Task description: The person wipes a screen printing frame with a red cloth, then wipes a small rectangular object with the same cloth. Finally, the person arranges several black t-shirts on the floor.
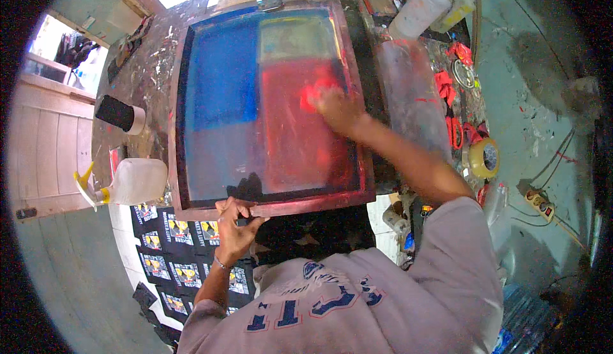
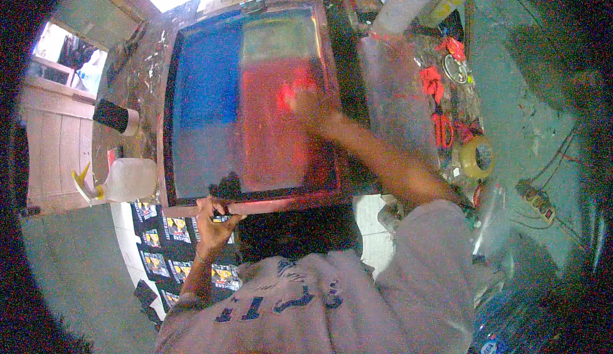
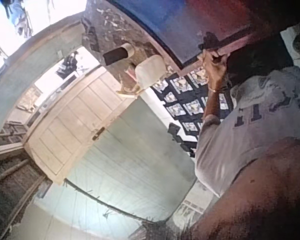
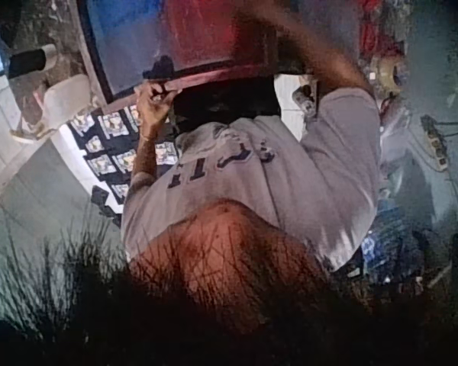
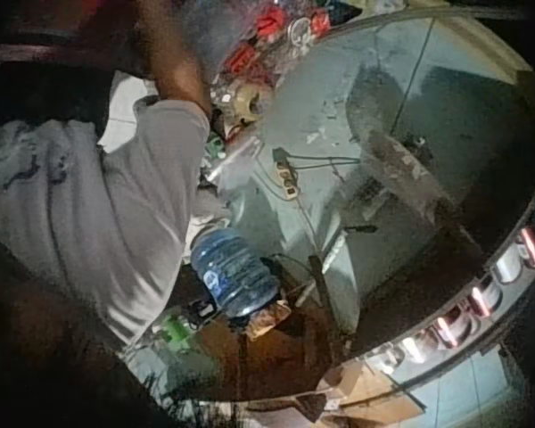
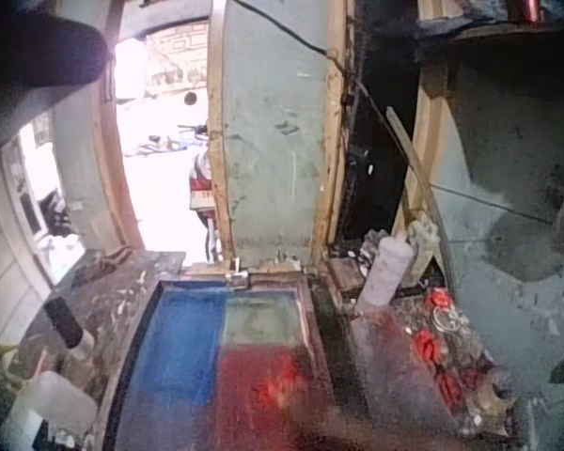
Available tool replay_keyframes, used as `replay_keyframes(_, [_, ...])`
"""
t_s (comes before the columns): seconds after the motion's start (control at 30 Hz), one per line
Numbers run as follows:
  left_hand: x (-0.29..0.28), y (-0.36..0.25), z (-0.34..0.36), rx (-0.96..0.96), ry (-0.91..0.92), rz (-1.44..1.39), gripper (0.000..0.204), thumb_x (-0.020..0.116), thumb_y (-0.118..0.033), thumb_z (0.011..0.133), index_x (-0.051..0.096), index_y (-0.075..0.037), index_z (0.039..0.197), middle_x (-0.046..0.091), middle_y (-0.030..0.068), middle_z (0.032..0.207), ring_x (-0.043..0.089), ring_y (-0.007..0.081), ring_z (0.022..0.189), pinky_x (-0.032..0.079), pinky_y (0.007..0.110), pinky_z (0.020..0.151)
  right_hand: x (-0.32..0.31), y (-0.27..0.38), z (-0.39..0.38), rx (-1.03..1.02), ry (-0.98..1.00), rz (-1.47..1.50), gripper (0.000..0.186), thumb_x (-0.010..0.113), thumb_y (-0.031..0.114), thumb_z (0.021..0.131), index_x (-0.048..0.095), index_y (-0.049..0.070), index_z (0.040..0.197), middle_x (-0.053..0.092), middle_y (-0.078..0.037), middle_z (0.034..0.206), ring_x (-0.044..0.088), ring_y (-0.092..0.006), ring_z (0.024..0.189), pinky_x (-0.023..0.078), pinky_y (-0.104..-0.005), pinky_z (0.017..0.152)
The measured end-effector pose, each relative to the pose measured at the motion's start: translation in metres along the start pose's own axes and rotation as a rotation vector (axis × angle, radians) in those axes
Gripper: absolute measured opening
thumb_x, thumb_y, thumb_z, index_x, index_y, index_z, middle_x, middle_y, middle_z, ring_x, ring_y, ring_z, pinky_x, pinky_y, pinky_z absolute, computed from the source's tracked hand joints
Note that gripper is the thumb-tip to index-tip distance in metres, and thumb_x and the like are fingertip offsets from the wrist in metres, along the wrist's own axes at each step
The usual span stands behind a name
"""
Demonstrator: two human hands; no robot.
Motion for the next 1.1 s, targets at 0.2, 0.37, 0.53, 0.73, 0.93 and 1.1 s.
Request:
replay_keyframes(0.2, [-0.007,-0.018,0.009,0.022,-0.016,0.012,0.046,0.087,0.0,0.061,0.044,-0.006,0.077,0.067,0.0122,0.091,0.063,0.0278,0.087,0.044,0.036,0.082,-0.031,0.013,0.002,0.139,0.248,0.152,0.021,0.05,0.01,0.087,0.068,0.004,0.097,0.069,-0.022,0.09,0.068,-0.0401,0.083,0.054,-0.0512,0.075])
replay_keyframes(0.37, [-0.019,-0.042,0.009,0.17,-0.02,0.084,0.038,0.086,-0.01,0.068,0.052,-0.009,0.086,0.066,0.0079,0.093,0.058,0.0265,0.084,0.036,0.038,0.083,-0.124,0.069,-0.076,-0.008,0.304,0.804,0.024,0.067,0.006,0.082,0.074,0.007,0.105,0.073,-0.015,0.098,0.071,-0.0248,0.085,0.056,-0.0389,0.079])
replay_keyframes(0.53, [-0.094,-0.136,0.029,0.476,-0.037,0.344,0.039,0.081,-0.024,0.075,0.055,-0.009,0.1,0.065,0.0083,0.099,0.055,0.0288,0.086,0.033,0.044,0.084,-0.237,-0.074,-0.244,0.579,-1.024,1.807,0.046,0.052,0.009,0.093,0.048,0.001,0.138,0.058,-0.017,0.131,0.057,-0.0328,0.12,0.049,-0.0448,0.104])
replay_keyframes(0.73, [-0.244,-0.236,0.176,0.671,-0.308,0.27,0.047,0.075,-0.023,0.085,0.058,0.0,0.121,0.063,0.0142,0.113,0.058,0.0267,0.104,0.044,0.04,0.095,-0.28,-0.075,-0.253,0.628,-1.193,1.2,0.044,0.054,0.011,0.094,0.048,0.0,0.136,0.06,-0.014,0.127,0.061,-0.0282,0.111,0.052,-0.0389,0.092])
replay_keyframes(0.93, [-0.293,-0.358,0.314,0.919,-0.538,0.541,0.028,0.067,-0.032,0.093,0.07,-0.004,0.098,0.068,0.0184,0.082,0.062,0.0288,0.07,0.047,0.039,0.062,-0.277,-0.047,-0.086,0.202,-1.099,1.596,0.054,0.064,0.009,0.091,0.044,-0.003,0.139,0.062,-0.015,0.125,0.063,-0.022,0.108,0.052,-0.0335,0.091])
replay_keyframes(1.1, [-0.353,-0.362,0.384,0.872,-0.676,0.633,0.037,0.062,-0.031,0.096,0.063,0.002,0.08,0.056,0.0198,0.063,0.051,0.022,0.054,0.042,0.04,0.056,-0.435,0.003,0.06,-0.08,-1.49,0.612,0.046,0.069,0.002,0.085,0.058,0.001,0.13,0.062,-0.012,0.122,0.063,-0.024,0.104,0.051,-0.0334,0.09])
Point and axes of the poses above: each hand's wrist, its own z-axis towards the middle knuckle, its own x-axis out of the palm, y = z × x, the point moved 10 cm from there along z, towards the middle knuckle
